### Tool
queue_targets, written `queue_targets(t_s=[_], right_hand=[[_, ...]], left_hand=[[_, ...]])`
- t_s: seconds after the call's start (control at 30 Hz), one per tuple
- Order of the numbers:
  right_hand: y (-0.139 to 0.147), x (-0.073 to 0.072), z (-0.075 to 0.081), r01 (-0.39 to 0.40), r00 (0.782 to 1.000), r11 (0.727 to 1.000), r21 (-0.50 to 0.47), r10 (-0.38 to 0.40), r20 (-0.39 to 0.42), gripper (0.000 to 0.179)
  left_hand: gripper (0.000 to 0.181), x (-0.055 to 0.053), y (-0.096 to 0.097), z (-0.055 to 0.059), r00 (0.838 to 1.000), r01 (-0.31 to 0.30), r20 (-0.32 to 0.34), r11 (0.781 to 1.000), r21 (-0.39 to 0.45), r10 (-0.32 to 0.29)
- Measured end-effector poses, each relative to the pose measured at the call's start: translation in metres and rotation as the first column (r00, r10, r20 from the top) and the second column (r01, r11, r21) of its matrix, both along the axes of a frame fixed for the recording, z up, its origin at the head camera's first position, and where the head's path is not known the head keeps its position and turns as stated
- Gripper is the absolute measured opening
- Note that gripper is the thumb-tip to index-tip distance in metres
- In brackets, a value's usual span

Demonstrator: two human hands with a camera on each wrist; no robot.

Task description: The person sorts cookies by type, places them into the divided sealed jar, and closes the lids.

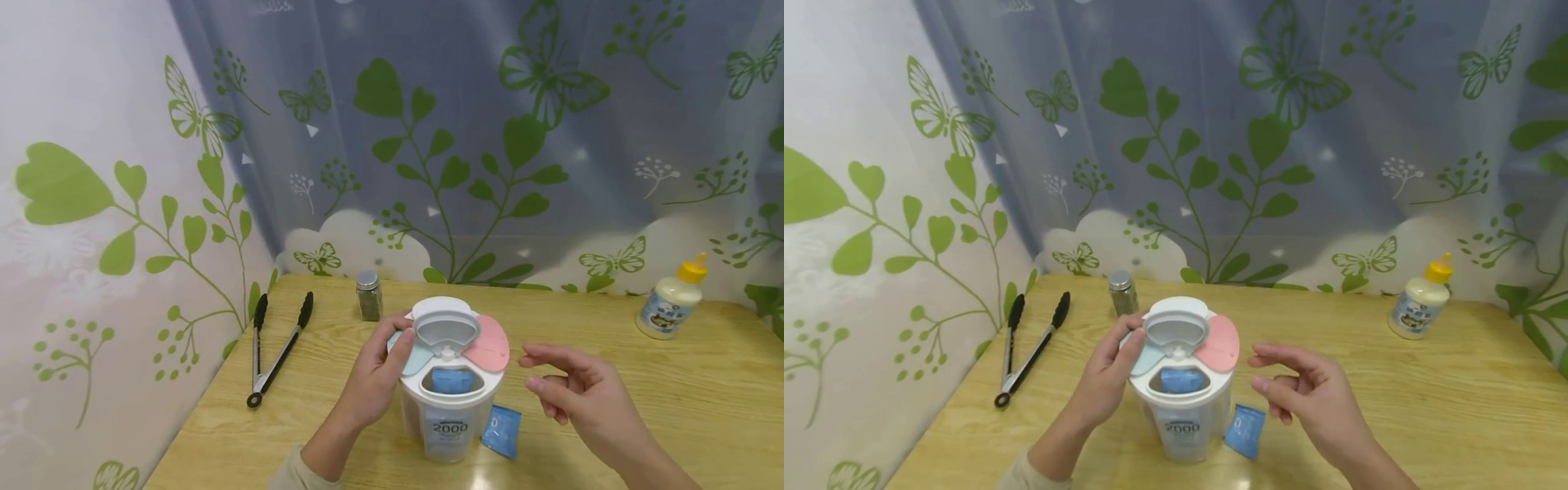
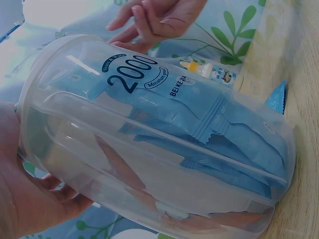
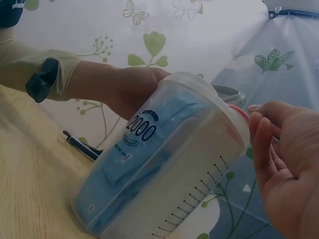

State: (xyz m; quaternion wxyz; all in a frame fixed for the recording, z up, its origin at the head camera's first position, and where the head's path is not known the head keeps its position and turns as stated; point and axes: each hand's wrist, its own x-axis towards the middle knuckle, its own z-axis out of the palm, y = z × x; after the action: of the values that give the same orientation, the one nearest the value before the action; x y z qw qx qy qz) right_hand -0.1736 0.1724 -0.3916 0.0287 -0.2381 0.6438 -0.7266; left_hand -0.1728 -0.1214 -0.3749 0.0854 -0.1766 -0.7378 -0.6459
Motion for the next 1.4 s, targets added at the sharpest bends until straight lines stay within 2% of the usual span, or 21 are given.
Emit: queue_targets(t_s=[0.17, 0.43, 0.67, 0.87, 1.0, 1.23, 1.4], right_hand=[[0.003, 0.002, -0.012, 0.025, 0.997, 0.997, 0.074, -0.031, 0.073, 0.04], [0.004, -0.007, -0.038, -0.02, 0.992, 0.989, 0.145, 0.001, 0.13, 0.037], [0.008, -0.019, -0.063, -0.077, 0.958, 0.962, 0.261, -0.001, 0.287, 0.037], [0.009, -0.023, -0.08, -0.12, 0.943, 0.934, 0.336, 0.002, 0.333, 0.052], [0.009, -0.024, -0.086, -0.13, 0.943, 0.913, 0.386, -0.007, 0.334, 0.056], [0.006, -0.027, -0.087, -0.119, 0.974, 0.85, 0.513, -0.001, 0.228, 0.053], [0.006, -0.025, -0.087, -0.127, 0.983, 0.837, 0.532, 0.035, 0.18, 0.046]], left_hand=[[0.018, 0.001, 0.0, 0.0, 1.0, -0.003, 0.007, 1.0, 0.001, 0.002], [0.019, 0.005, -0.001, -0.003, 1.0, -0.005, 0.017, 1.0, 0.006, 0.005], [0.02, 0.004, -0.001, -0.004, 1.0, 0.014, -0.009, 1.0, 0.007, -0.014], [0.02, 0.002, -0.001, -0.002, 1.0, 0.019, -0.016, 1.0, 0.003, -0.019], [0.02, 0.001, -0.001, -0.002, 1.0, 0.016, -0.019, 1.0, -0.009, -0.016], [0.019, -0.001, 0.0, 0.002, 1.0, -0.006, -0.015, 1.0, -0.008, 0.006], [0.019, -0.001, 0.0, 0.0, 1.0, 0.002, -0.004, 1.0, -0.004, -0.002]])
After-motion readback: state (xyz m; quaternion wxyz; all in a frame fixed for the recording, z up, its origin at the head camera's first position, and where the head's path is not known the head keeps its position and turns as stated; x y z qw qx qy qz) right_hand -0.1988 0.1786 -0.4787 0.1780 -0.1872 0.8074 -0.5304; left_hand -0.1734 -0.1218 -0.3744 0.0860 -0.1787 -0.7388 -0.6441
